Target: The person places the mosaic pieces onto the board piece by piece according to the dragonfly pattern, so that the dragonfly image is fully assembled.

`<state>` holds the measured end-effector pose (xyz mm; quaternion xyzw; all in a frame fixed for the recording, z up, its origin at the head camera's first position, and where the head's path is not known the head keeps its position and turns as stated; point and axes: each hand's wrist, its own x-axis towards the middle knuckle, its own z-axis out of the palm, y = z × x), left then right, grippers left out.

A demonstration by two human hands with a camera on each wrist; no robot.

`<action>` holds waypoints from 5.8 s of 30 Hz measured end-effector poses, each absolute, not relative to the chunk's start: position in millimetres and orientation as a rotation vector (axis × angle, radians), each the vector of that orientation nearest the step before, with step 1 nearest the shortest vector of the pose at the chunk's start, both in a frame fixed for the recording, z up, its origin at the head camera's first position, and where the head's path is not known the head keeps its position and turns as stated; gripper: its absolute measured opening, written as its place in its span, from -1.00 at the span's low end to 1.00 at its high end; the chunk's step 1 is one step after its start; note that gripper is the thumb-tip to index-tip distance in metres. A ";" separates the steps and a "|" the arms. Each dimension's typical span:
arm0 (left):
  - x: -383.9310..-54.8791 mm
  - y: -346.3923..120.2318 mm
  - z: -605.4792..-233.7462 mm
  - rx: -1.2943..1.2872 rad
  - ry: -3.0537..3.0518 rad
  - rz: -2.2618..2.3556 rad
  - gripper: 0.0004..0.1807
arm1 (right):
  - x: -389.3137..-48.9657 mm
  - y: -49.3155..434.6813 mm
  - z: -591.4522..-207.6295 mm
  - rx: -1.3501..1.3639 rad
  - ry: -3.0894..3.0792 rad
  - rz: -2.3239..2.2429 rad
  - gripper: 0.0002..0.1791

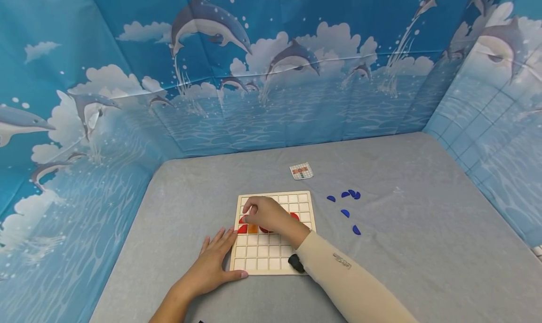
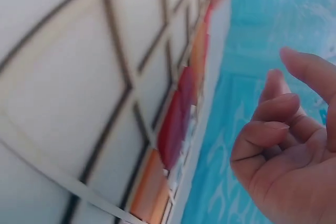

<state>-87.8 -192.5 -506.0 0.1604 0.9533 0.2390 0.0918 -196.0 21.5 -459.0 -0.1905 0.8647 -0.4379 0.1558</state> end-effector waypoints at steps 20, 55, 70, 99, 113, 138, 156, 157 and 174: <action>-88.5 -192.1 -507.1 0.452 2.824 0.727 0.25 | -202.2 96.0 -423.0 -0.389 2.346 -1.680 -0.73; -89.2 -191.2 -507.7 0.453 2.814 0.746 0.24 | -163.0 231.0 -429.5 0.071 2.515 -1.752 -0.52; -88.3 -190.1 -504.1 0.431 2.829 0.723 0.26 | -145.3 258.5 -458.8 0.102 2.579 -1.319 -0.53; -85.2 -190.6 -510.6 0.472 2.916 0.593 0.24 | -136.3 264.5 -485.9 0.019 2.632 -1.114 -0.73; -85.6 -189.0 -513.1 0.493 2.918 0.560 0.17 | -139.8 255.7 -483.2 0.045 2.630 -1.133 -0.79; -85.2 -186.3 -510.0 0.493 2.916 0.550 0.18 | -146.4 176.4 -467.2 -0.172 2.247 -1.715 -0.64; -85.7 -186.4 -509.9 0.450 2.866 0.626 0.18 | -144.7 116.1 -475.4 -0.368 2.123 -1.655 -0.61; -85.8 -186.5 -509.9 0.446 2.863 0.631 0.18 | -144.5 113.2 -475.6 -0.371 2.120 -1.654 -0.61; -89.6 -193.0 -507.5 0.438 2.834 0.703 0.19 | -142.1 63.8 -477.8 -0.383 2.482 -1.335 -0.80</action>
